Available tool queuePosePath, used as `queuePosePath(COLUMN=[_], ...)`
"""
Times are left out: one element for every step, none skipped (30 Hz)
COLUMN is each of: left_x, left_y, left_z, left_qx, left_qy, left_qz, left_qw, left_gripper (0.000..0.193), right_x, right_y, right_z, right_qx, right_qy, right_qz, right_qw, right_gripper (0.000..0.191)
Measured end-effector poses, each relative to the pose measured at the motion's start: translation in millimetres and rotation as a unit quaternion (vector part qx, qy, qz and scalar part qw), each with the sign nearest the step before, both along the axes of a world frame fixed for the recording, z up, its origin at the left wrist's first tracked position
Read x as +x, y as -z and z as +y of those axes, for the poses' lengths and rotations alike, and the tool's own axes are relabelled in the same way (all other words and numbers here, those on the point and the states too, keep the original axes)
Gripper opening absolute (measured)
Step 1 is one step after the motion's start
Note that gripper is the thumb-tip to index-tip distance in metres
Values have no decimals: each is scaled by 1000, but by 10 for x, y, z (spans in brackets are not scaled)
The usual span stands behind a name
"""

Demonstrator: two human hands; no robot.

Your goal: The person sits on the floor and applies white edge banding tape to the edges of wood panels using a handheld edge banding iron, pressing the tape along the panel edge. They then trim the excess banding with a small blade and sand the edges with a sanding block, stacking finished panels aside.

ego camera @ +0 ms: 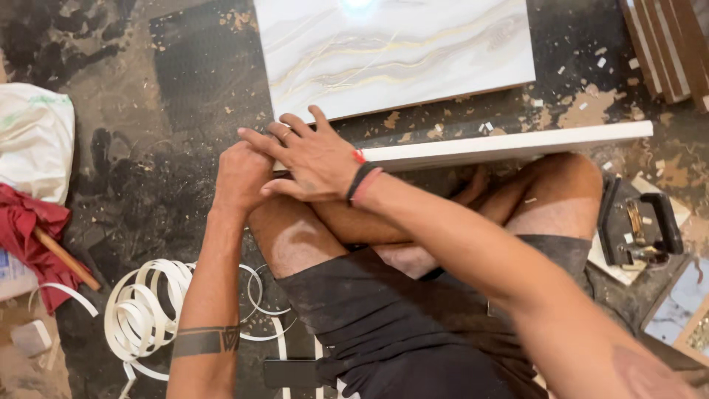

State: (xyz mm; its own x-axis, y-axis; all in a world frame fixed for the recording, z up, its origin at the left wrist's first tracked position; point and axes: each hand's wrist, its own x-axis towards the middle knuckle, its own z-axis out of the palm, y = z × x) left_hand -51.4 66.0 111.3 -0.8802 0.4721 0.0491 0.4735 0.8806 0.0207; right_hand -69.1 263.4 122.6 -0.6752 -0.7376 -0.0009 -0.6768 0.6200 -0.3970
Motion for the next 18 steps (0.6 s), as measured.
queuePosePath(left_x=[5, 2, 2, 24, 50, 45, 20, -13, -66, -128, -199, -282, -366, -470, -541, -541, -553, -557], left_y=[-40, -94, -164, -230, -291, -343, -382, -396, -388, -362, -307, -248, -168, -93, -23, 58, 135, 204], left_z=[14, 35, 48, 69, 82, 84, 79, 83, 106, 152, 252, 383, 589, 861, 1189, 1561, 1984, 2392], left_qx=[23, 62, 98, 135, 151, 165, 180, 145, 110, 75, 7, -61, -66, -69, 11, 69, 82, 143], left_qy=[3, -2, -12, -23, -34, -47, -59, -91, -124, -155, -157, -159, -168, -177, -127, -91, -116, -87], left_qz=[3, -28, -58, -91, -131, -168, -201, -235, -267, -301, -296, -289, -339, -386, -359, -306, -379, -391], left_qw=[1000, 998, 993, 986, 979, 971, 961, 957, 949, 938, 942, 942, 923, 903, 924, 945, 914, 905], left_gripper=[56, 58, 61, 64, 62, 61, 62, 66, 72, 77, 80, 83, 90, 98, 103, 105, 110, 110], right_x=[20, 11, -1, -6, 40, 78, 123, 132, 109, 139, 172, 186, 198, 192, 169, 157, 143, 127], right_y=[-17, -49, -94, -142, -197, -246, -270, -297, -271, -265, -216, -148, -83, -47, -36, -39, -48, -59], right_z=[162, 375, 683, 1027, 1470, 1909, 2318, 2756, 3082, 3395, 3594, 3695, 3734, 3747, 3746, 3729, 3708, 3690], right_qx=[-17, 36, 87, 112, 130, 114, 121, 137, 204, 184, 239, 291, 273, 253, 232, 225, 219, 214], right_qy=[6, 39, 66, 104, 155, 189, 289, 273, 255, 328, 323, 317, 310, 303, 301, 309, 316, 319], right_qz=[4, -39, -79, -77, -115, -79, -137, -70, -44, -88, -34, 22, 15, 10, 9, -5, -23, -45], right_qw=[1000, 998, 991, 985, 973, 972, 940, 950, 944, 922, 915, 902, 911, 919, 925, 924, 923, 922], right_gripper=[88, 86, 83, 78, 71, 69, 66, 64, 52, 58, 57, 56, 57, 57, 57, 59, 61, 62])
